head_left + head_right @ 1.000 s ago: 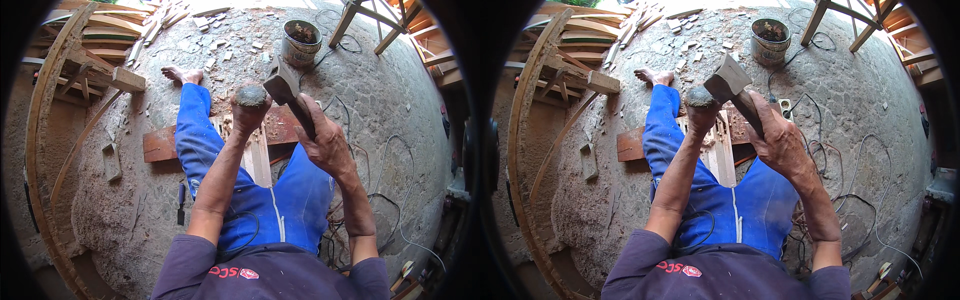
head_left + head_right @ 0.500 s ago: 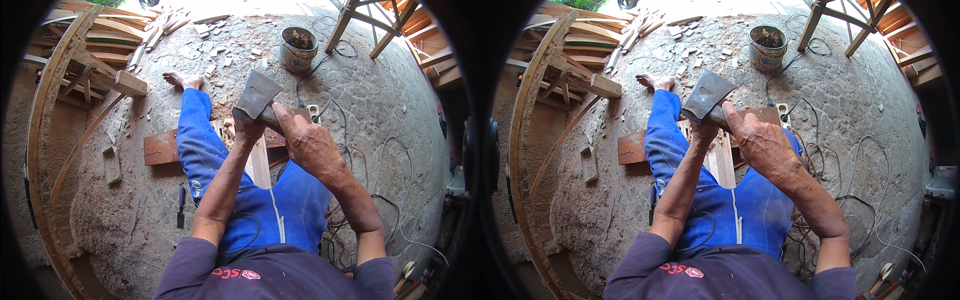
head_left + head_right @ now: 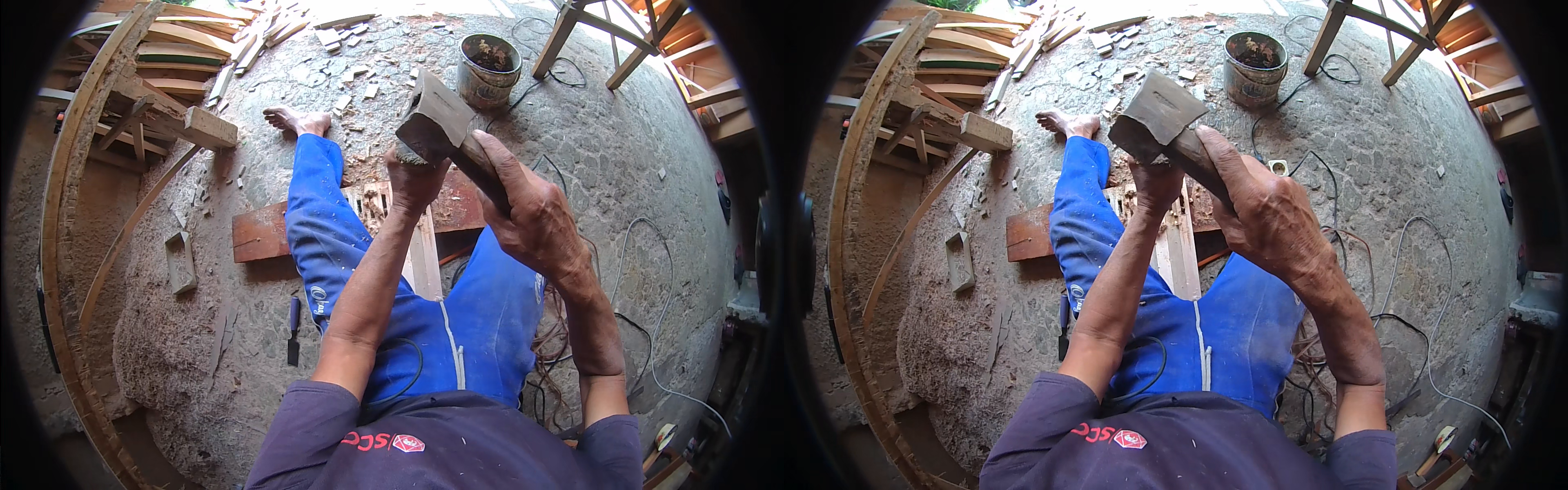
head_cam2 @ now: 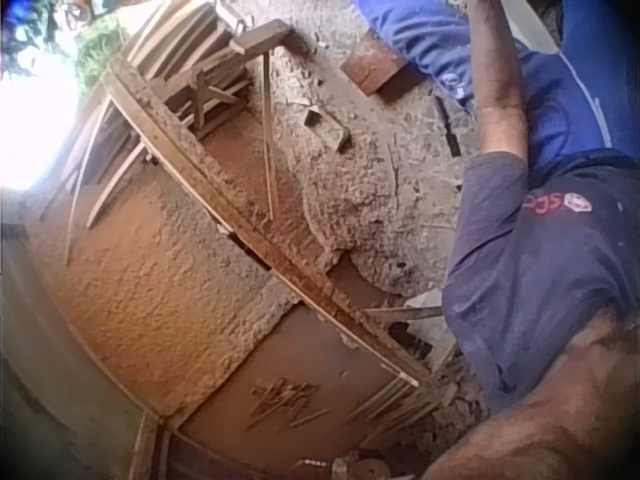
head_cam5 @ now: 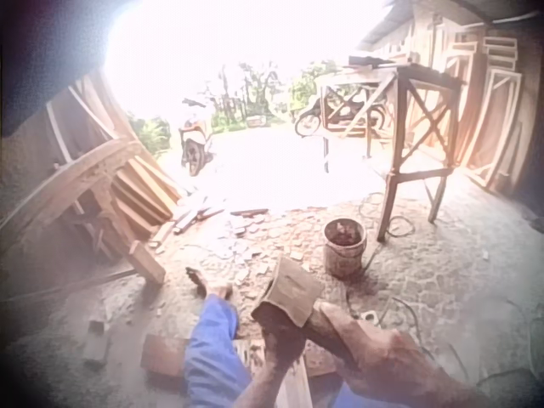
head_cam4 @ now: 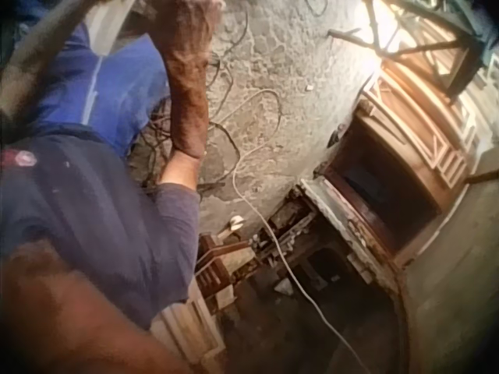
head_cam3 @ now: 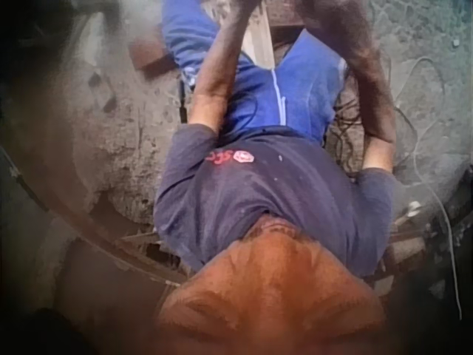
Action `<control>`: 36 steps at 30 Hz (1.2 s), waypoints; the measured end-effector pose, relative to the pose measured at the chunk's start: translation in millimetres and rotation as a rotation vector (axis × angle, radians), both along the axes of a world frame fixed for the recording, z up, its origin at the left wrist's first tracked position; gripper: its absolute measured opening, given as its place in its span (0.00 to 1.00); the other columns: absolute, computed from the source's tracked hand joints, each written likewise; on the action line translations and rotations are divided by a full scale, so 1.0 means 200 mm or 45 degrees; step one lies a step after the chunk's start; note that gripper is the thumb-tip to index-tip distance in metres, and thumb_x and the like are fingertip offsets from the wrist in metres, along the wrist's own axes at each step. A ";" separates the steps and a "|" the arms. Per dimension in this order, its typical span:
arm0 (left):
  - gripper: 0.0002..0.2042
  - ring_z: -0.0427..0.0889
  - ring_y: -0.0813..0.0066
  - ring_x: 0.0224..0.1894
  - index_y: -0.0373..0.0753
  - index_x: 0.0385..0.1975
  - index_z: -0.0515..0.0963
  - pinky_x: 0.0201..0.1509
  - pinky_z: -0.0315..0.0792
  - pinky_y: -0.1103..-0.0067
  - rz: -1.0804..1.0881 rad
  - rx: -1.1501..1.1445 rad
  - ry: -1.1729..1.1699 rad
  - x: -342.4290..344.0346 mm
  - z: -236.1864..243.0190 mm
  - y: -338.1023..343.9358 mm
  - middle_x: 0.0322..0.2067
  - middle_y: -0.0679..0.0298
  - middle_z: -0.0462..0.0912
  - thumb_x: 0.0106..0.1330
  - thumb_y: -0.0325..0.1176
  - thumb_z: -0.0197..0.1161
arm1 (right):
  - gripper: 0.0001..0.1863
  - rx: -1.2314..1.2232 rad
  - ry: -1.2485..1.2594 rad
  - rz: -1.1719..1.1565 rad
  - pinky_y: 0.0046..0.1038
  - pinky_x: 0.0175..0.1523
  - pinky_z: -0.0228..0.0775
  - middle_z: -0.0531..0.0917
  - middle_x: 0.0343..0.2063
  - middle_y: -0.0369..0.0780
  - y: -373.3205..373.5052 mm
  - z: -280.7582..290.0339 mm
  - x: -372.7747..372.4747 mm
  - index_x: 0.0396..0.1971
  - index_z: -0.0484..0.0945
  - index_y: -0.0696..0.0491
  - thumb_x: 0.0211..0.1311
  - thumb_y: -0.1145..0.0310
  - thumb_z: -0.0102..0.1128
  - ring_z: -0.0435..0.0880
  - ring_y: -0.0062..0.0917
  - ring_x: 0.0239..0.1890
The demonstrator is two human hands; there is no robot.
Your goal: The person sits on the floor and uses a chisel and hammer to carve a piece of wood. They repeatedly strike the chisel to remove wood shavings, shaping the wood piece.
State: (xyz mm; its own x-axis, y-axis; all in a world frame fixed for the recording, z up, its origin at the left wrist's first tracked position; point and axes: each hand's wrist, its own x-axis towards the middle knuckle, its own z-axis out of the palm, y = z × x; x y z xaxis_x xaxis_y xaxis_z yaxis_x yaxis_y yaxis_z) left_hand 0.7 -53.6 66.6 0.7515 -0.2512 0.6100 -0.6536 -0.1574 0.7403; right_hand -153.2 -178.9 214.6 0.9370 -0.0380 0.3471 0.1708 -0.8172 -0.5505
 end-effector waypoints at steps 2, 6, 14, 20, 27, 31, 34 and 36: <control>0.10 0.89 0.65 0.37 0.42 0.36 0.85 0.45 0.81 0.70 0.066 0.037 -0.199 0.02 -0.01 0.01 0.33 0.64 0.89 0.55 0.34 0.75 | 0.41 -0.064 -0.115 0.064 0.44 0.47 0.82 0.85 0.46 0.56 0.01 0.09 0.01 0.73 0.61 0.50 0.58 0.79 0.63 0.87 0.52 0.45; 0.10 0.88 0.61 0.38 0.41 0.36 0.84 0.45 0.79 0.67 0.069 0.161 -0.333 0.04 -0.02 0.00 0.34 0.63 0.88 0.57 0.34 0.73 | 0.42 -0.226 -0.078 0.042 0.44 0.42 0.83 0.85 0.43 0.52 0.04 0.15 0.00 0.73 0.59 0.49 0.57 0.79 0.64 0.88 0.50 0.40; 0.09 0.85 0.53 0.39 0.41 0.39 0.82 0.40 0.76 0.63 0.124 0.100 -0.491 -0.02 -0.06 -0.01 0.35 0.58 0.85 0.59 0.32 0.70 | 0.35 -0.419 0.288 0.008 0.46 0.34 0.81 0.84 0.33 0.51 0.02 -0.11 -0.02 0.70 0.61 0.52 0.64 0.72 0.61 0.88 0.48 0.32; 0.09 0.85 0.55 0.35 0.40 0.35 0.83 0.40 0.76 0.65 -0.023 -0.169 -0.060 0.14 -0.17 -0.05 0.32 0.59 0.85 0.60 0.36 0.73 | 0.42 -0.195 -0.139 0.066 0.45 0.38 0.83 0.85 0.41 0.52 0.05 0.12 0.02 0.73 0.60 0.48 0.57 0.78 0.64 0.88 0.50 0.35; 0.10 0.86 0.61 0.35 0.39 0.34 0.81 0.46 0.77 0.66 -0.107 -0.007 0.078 -0.06 -0.03 0.02 0.30 0.61 0.86 0.58 0.35 0.74 | 0.42 -0.266 -0.190 -0.013 0.43 0.34 0.82 0.83 0.35 0.49 0.07 0.16 0.00 0.73 0.58 0.51 0.58 0.76 0.65 0.87 0.47 0.33; 0.21 0.79 0.54 0.52 0.39 0.51 0.78 0.56 0.72 0.62 0.015 0.251 -0.227 -0.18 -0.18 0.10 0.48 0.55 0.81 0.59 0.35 0.73 | 0.38 -0.369 0.427 -0.021 0.47 0.38 0.82 0.83 0.34 0.50 0.07 -0.11 -0.06 0.72 0.59 0.51 0.61 0.76 0.60 0.88 0.48 0.34; 0.20 0.79 0.60 0.54 0.39 0.53 0.78 0.58 0.72 0.66 -0.121 0.155 -0.209 -0.12 -0.22 0.02 0.50 0.57 0.81 0.63 0.37 0.71 | 0.39 -0.276 0.364 -0.033 0.45 0.41 0.82 0.83 0.35 0.52 0.04 -0.14 -0.14 0.72 0.61 0.50 0.59 0.75 0.62 0.87 0.49 0.36; 0.14 0.82 0.60 0.48 0.40 0.46 0.81 0.51 0.75 0.67 -0.103 0.071 -0.002 0.19 -0.40 0.11 0.43 0.59 0.84 0.62 0.35 0.70 | 0.40 -0.184 0.139 0.070 0.45 0.42 0.82 0.84 0.36 0.52 0.12 -0.03 -0.05 0.73 0.60 0.50 0.59 0.75 0.62 0.87 0.49 0.36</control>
State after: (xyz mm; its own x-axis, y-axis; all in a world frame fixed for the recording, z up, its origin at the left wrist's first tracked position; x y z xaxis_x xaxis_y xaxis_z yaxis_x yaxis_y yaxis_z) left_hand 39.3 -31.2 -14.0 0.7265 -0.3446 0.5944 -0.6668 -0.1446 0.7311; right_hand -162.8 -154.5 208.7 0.9688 0.0573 0.2412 0.1631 -0.8802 -0.4457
